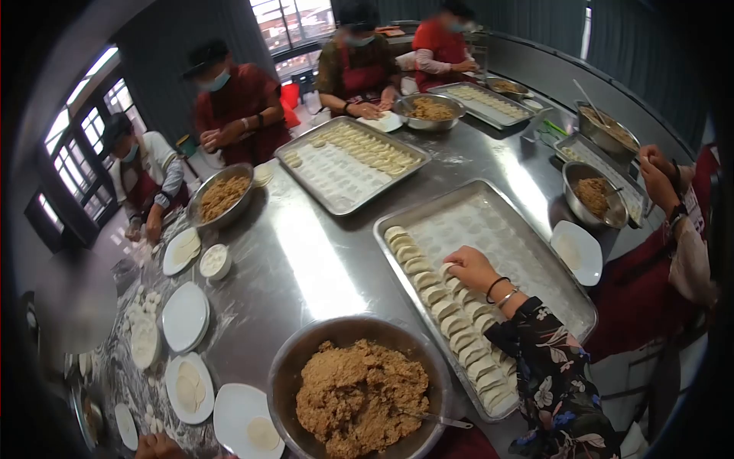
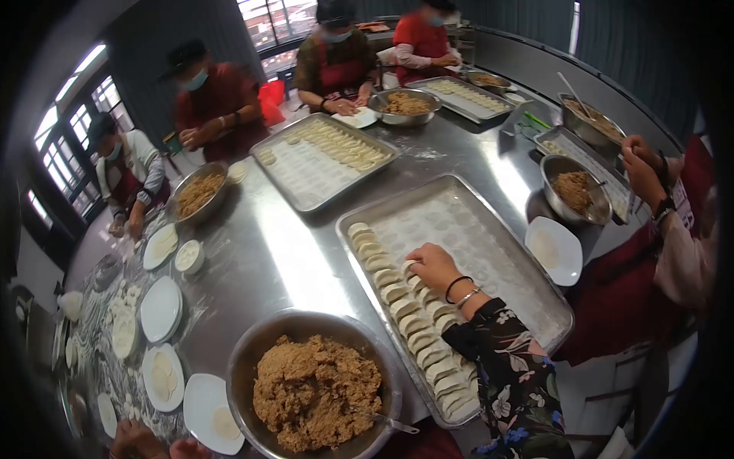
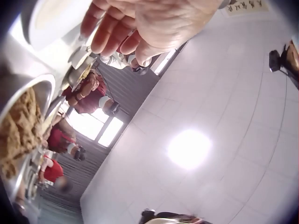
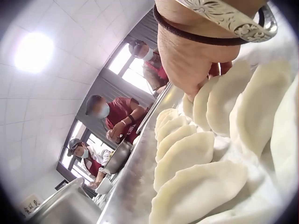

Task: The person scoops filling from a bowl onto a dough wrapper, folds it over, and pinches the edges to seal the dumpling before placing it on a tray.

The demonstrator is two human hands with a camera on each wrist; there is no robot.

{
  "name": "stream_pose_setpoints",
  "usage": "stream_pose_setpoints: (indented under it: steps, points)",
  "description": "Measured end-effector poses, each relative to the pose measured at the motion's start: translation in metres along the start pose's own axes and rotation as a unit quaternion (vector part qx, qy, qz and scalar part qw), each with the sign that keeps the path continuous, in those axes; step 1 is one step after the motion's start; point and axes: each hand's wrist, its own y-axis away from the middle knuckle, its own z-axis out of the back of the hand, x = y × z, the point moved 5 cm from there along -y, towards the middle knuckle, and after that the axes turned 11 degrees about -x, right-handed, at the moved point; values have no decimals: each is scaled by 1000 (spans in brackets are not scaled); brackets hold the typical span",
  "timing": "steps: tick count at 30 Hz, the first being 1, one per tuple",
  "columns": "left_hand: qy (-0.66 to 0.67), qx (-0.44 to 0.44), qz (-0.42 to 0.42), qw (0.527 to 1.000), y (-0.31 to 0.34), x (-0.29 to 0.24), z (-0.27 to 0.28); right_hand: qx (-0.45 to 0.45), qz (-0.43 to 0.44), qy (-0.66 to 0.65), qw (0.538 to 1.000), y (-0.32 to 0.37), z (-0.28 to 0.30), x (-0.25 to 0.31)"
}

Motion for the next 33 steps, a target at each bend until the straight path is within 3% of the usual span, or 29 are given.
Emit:
stream_pose_setpoints:
  steps: [3,5,6,8,11,13,15,17,18,19,20,21,23,26,28,29,30,32,33]
  points:
    - [-176,-71,-15,982,-23,3,-1,-40,-36,-35,998,3,4,-1]
    - [-217,-44,-18,975,-56,27,28,-40,-46,-57,997,2,1,-19]
    - [-193,-81,-61,976,-58,24,11,-30,-57,-44,997,2,8,-15]
    - [-224,-52,-56,971,-68,28,13,-2,-111,-136,984,3,10,-15]
    - [-374,2,-116,920,-86,40,24,-16,-64,-112,992,-2,3,-33]
    - [-419,-9,-86,904,-91,49,31,15,-90,-123,988,0,0,-26]
    - [-435,-8,-108,894,-95,46,29,4,-110,-114,987,-4,0,-31]
    - [-537,32,-176,824,-91,41,18,8,-112,-115,987,-5,-2,-36]
    - [-536,33,-170,826,-89,43,16,7,-113,-147,983,-5,-4,-40]
    - [-539,73,-218,811,-86,45,6,3,-114,-178,977,-5,-5,-43]
    - [-538,113,-266,792,-83,47,-3,1,-113,-172,979,-4,-4,-45]
    - [-533,115,-266,795,-84,51,-6,-40,-86,-145,985,-4,1,-45]
    - [-568,145,-288,757,-85,59,-13,-83,-58,-113,988,-2,18,-37]
    - [-612,127,-268,733,-94,66,-13,-81,0,-67,994,16,48,24]
    - [-625,137,-236,731,-100,69,-13,46,-25,-95,994,48,64,88]
    - [-644,143,-204,723,-103,72,-11,87,58,7,994,67,75,122]
    - [-638,145,-188,732,-107,76,-7,109,111,-6,988,89,82,148]
    - [-638,148,-183,733,-110,78,-7,176,180,-6,968,129,90,195]
    - [-635,149,-186,735,-111,80,-6,197,161,-3,967,148,92,207]
